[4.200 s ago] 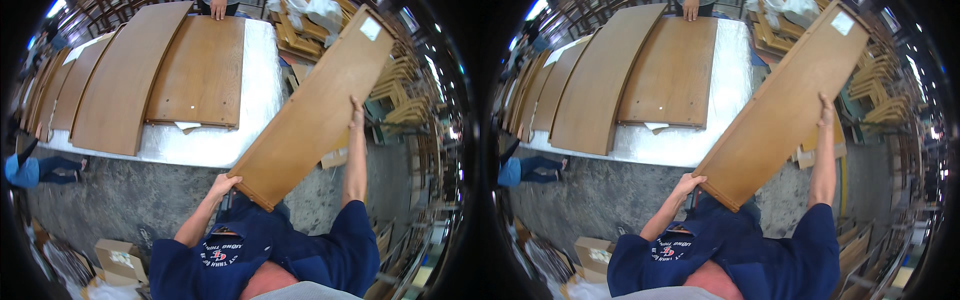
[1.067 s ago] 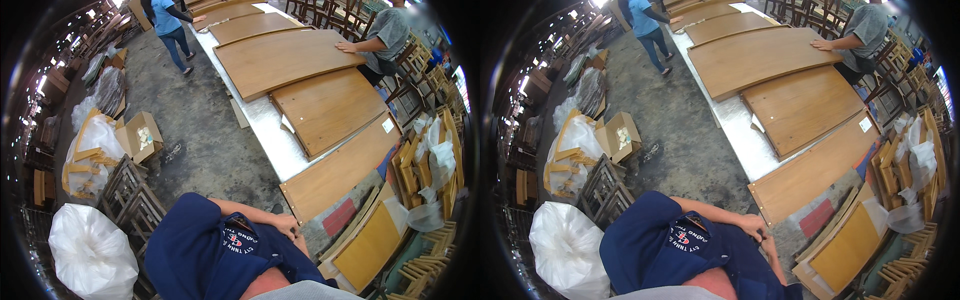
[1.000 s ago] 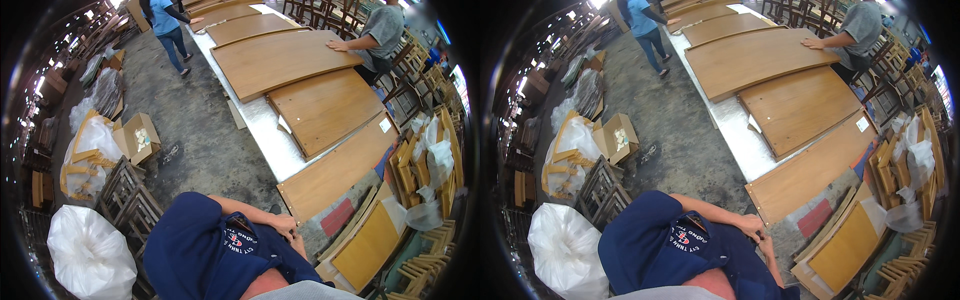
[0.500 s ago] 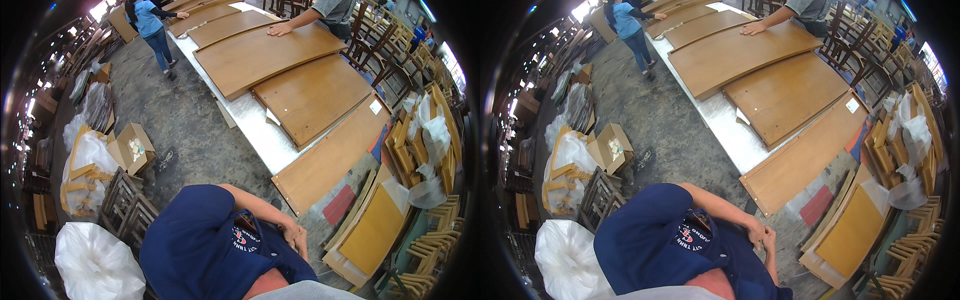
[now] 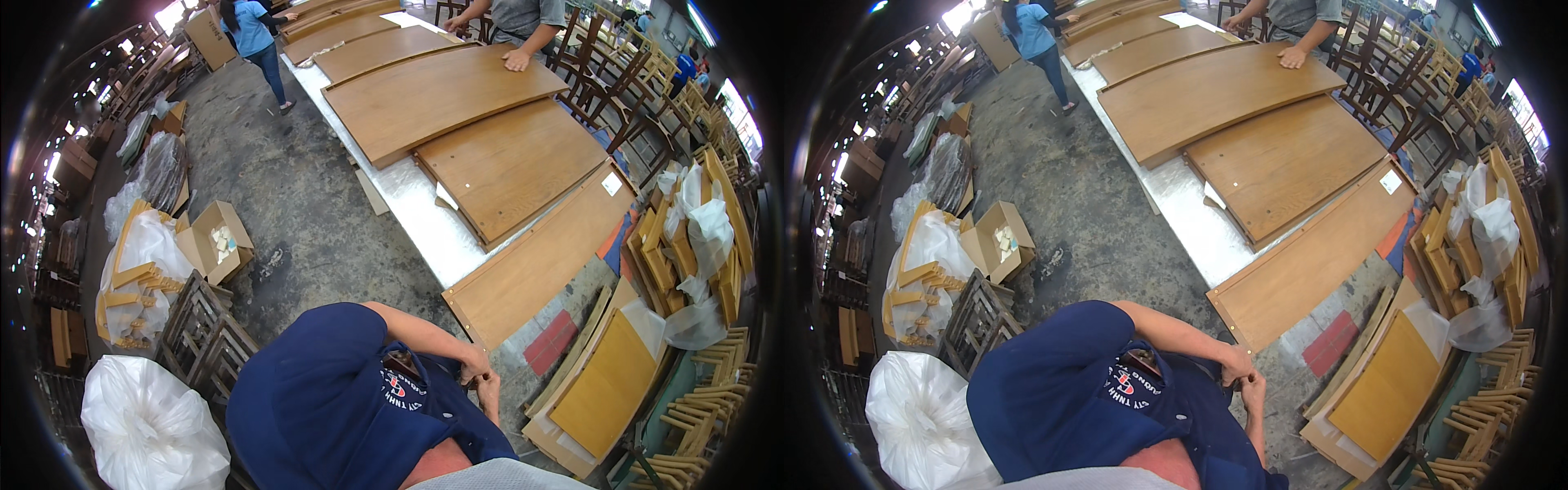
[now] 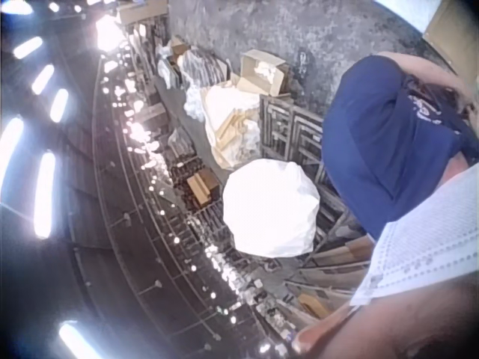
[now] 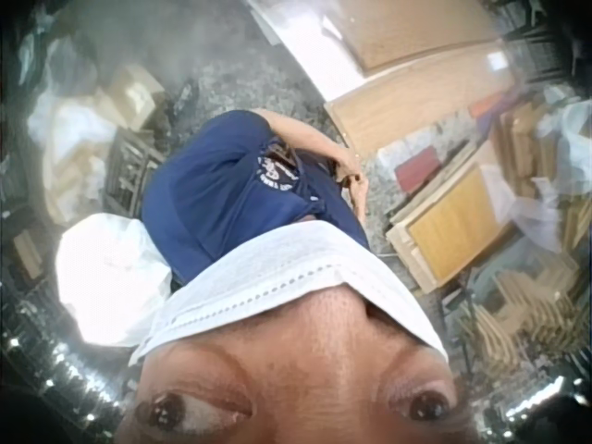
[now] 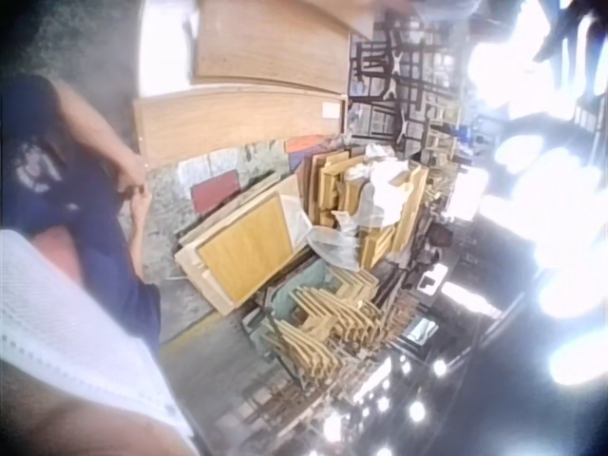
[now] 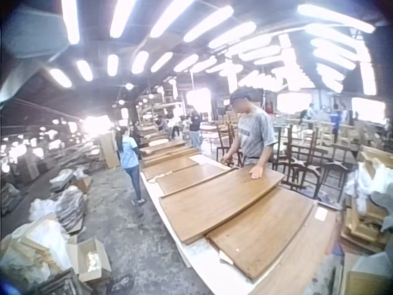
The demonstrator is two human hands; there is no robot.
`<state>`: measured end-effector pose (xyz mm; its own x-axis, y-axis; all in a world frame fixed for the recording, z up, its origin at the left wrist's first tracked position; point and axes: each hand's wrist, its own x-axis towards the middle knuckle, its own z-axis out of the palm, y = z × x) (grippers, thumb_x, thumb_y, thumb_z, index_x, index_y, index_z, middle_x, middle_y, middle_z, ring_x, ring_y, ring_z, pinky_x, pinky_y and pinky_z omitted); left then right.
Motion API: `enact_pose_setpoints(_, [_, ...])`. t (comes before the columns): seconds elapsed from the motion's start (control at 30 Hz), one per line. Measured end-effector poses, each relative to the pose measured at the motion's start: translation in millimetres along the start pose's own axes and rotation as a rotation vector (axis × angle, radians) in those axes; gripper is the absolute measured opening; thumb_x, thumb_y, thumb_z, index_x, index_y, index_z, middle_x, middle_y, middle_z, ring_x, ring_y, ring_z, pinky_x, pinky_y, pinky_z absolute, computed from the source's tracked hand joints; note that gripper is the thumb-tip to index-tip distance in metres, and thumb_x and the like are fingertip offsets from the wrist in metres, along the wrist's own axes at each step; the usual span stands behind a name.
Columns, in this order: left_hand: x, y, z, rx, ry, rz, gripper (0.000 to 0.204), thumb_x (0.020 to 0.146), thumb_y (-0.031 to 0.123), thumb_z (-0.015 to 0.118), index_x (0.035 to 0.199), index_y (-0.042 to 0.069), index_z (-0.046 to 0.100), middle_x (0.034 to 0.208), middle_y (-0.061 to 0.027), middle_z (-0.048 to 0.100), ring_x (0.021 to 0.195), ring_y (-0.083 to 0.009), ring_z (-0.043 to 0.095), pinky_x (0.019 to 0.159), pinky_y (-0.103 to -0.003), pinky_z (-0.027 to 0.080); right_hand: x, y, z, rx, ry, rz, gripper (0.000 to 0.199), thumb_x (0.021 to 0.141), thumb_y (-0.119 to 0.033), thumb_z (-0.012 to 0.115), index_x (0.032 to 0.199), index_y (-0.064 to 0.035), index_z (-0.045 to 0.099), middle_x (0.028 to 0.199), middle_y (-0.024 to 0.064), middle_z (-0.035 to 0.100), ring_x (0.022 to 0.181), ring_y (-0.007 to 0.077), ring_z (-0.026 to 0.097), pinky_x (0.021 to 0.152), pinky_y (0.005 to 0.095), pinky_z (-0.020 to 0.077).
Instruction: The person unpacks a wooden panel from protective wrapping, places it on a workbench, and sands its surface with a sanding block. The person flips the panel and continues sanding the opposite side, then repeats the process on additional panels.
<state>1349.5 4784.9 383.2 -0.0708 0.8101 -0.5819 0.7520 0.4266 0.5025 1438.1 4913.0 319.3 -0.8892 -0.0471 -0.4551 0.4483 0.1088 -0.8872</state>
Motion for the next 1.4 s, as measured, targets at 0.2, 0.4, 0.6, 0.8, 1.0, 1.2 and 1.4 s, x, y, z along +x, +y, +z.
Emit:
enact_pose_setpoints(0.2, [-8, -16, 10, -0.067, 0.043, 0.01, 0.046, 0.069, 0.04, 0.068, 0.103, 0.011, 0.071, 0.098, -0.0175, 0.069, 0.097, -0.0336, 0.064, 0.083, -0.044, 0.049, 8, 11, -4, -0.168, -0.017, 0.088, 0.006, 0.081, -0.002, 0.06, 0.085, 0.0016, 0.063, 0.07, 0.0032, 0.061, 0.061, 0.011, 0.056, 0.054, 0.0288, 0.0457])
enact_pose_setpoints(0.4, [13, 4, 19, -0.074, 0.038, -0.192, 0.044, 0.073, 0.04, 0.064, 0.105, 0.01, 0.07, 0.097, -0.0181, 0.069, 0.092, -0.0347, 0.065, 0.081, -0.045, 0.049, 13, 12, -11, -0.358, -0.03, -0.053, 0.01, 0.079, -0.003, 0.062, 0.085, 0.0047, 0.063, 0.071, 0.0073, 0.063, 0.06, 0.0125, 0.057, 0.053, 0.03, 0.0466])
enact_pose_setpoints(0.6, [19, 18, 25, 0.089, 0.11, -0.324, 0.038, 0.082, 0.036, 0.057, 0.107, 0.01, 0.068, 0.091, -0.0137, 0.069, 0.076, -0.0375, 0.066, 0.062, -0.057, 0.049, 6, 19, -9, -0.275, -0.046, -0.009, 0.017, 0.081, -0.009, 0.062, 0.089, 0.0052, 0.063, 0.074, 0.0101, 0.066, 0.068, 0.0163, 0.061, 0.062, 0.0329, 0.0491])
enact_pose_setpoints(0.8, [-13, -42, 41, -0.61, -0.147, -0.126, 0.034, 0.081, 0.027, 0.061, 0.107, 0.004, 0.067, 0.093, -0.0179, 0.069, 0.084, -0.0307, 0.067, 0.071, -0.045, 0.053, -13, -8, -8, -0.657, -0.065, 0.079, 0.035, 0.084, -0.036, 0.063, 0.094, -0.0027, 0.065, 0.081, 0.0184, 0.068, 0.076, 0.0323, 0.066, 0.07, 0.0407, 0.0505])
enact_pose_setpoints(1.0, [-39, -24, 21, -0.58, 0.175, 0.292, 0.019, 0.078, 0.018, 0.065, 0.084, 0.001, 0.071, 0.077, -0.0073, 0.068, 0.073, -0.0213, 0.064, 0.065, -0.035, 0.048, -24, -38, -19, -0.475, -0.262, 0.437, 0.05, 0.081, -0.052, 0.067, 0.1, -0.0055, 0.065, 0.077, 0.0118, 0.067, 0.071, 0.0195, 0.066, 0.063, 0.0345, 0.0511])
enact_pose_setpoints(1.2, [-67, -18, 8, -1.04, 0.279, 0.512, 0.02, 0.088, 0.017, 0.06, 0.096, 0.001, 0.07, 0.083, -0.0045, 0.067, 0.078, -0.0127, 0.058, 0.072, -0.03, 0.046, -21, -9, -12, -0.709, -0.439, 0.223, 0.05, 0.084, -0.049, 0.061, 0.113, -0.0083, 0.062, 0.085, 0.0155, 0.069, 0.082, 0.0272, 0.068, 0.068, 0.0397, 0.0508])
enact_pose_setpoints(1.4, [-39, -60, 87, -1.126, 0.36, -0.179, 0.039, 0.093, 0.036, 0.055, 0.107, 0.002, 0.068, 0.089, -0.0068, 0.067, 0.077, -0.0133, 0.06, 0.066, -0.028, 0.048, -31, -31, 24, -0.945, -0.269, 0.089, 0.05, 0.086, -0.044, 0.052, 0.123, -0.0105, 0.058, 0.108, 0.0205, 0.067, 0.104, 0.0369, 0.062, 0.084, 0.0466, 0.0473])
